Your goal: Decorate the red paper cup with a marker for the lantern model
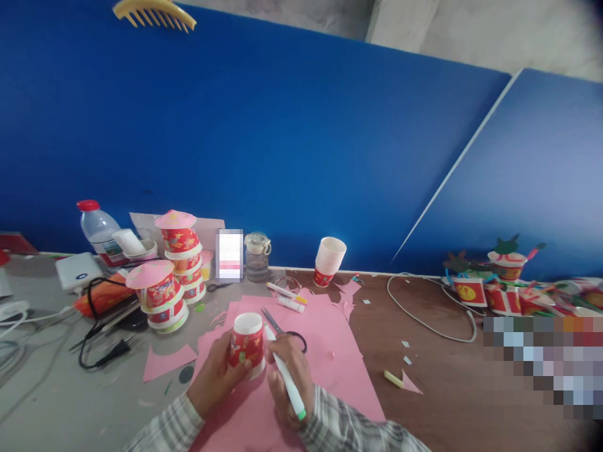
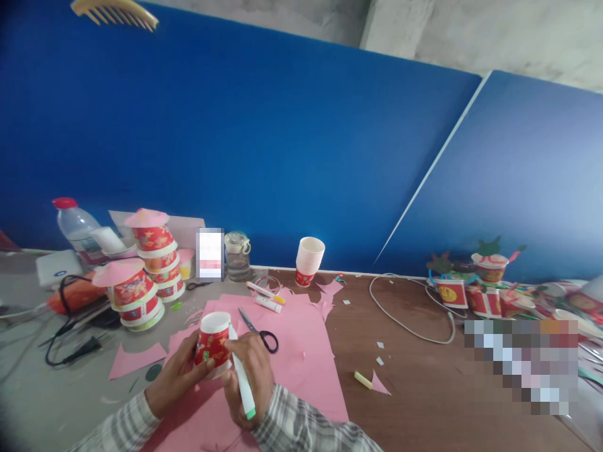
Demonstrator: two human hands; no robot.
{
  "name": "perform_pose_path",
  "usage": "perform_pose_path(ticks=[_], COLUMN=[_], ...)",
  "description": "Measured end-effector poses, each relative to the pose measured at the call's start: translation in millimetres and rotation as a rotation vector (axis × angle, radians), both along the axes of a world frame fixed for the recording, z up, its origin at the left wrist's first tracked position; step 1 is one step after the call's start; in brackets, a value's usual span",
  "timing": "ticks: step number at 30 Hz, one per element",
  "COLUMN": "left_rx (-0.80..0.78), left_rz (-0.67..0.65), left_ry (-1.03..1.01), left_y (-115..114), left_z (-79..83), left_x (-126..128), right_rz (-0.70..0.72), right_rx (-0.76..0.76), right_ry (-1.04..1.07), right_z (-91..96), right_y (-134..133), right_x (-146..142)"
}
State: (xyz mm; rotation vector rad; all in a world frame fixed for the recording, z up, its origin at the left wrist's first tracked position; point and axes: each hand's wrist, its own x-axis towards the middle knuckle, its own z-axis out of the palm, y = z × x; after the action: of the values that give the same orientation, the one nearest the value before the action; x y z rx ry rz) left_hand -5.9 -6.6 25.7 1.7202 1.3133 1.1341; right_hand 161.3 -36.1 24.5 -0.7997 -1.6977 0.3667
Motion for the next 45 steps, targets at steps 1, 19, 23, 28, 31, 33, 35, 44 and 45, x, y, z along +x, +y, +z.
perform_pose_path(ticks=[1,19,23,28,31,33,35,44,45], left_rx=[0.007,0.137,0.221,0.112,0.11,0.139,0.17,0.164,0.17], left_rz=[-0.009,0.012,0.108,0.125,0.083,0.077,0.092,0.112,0.12], left_ry=[-0.032,0.04,0.124,0.032,0.026,0.071,0.108,0.118,0.13], left_y=[-1,0,2,3,1,0,0,2,1], left_z=[1.6,-6.6,-1.5,-0.7,3.6,6.2,7.4,3.7,2.7], left_x=[0,-2,3,3,3,4,5,6,5], right_rz=[-0.007,0.011,0.059,0.101,0.114,0.118,0.115,0.066,0.061], right_rx=[-0.023,-0.135,-0.036,-0.053,-0.033,0.002,0.019,0.059,0.064], right_ry=[0.008,0.009,-0.069,-0.087,-0.112,-0.146,-0.184,-0.196,-0.195], right_z=[0.9,-5.1,-9.9,-11.1,-9.3,-8.2,-7.4,-7.6,-7.2], right_y=[0,-6,-9,-6,-6,-8,-8,-4,-3], right_x=[0,-7,-8,-7,-7,-6,-5,-3,-3])
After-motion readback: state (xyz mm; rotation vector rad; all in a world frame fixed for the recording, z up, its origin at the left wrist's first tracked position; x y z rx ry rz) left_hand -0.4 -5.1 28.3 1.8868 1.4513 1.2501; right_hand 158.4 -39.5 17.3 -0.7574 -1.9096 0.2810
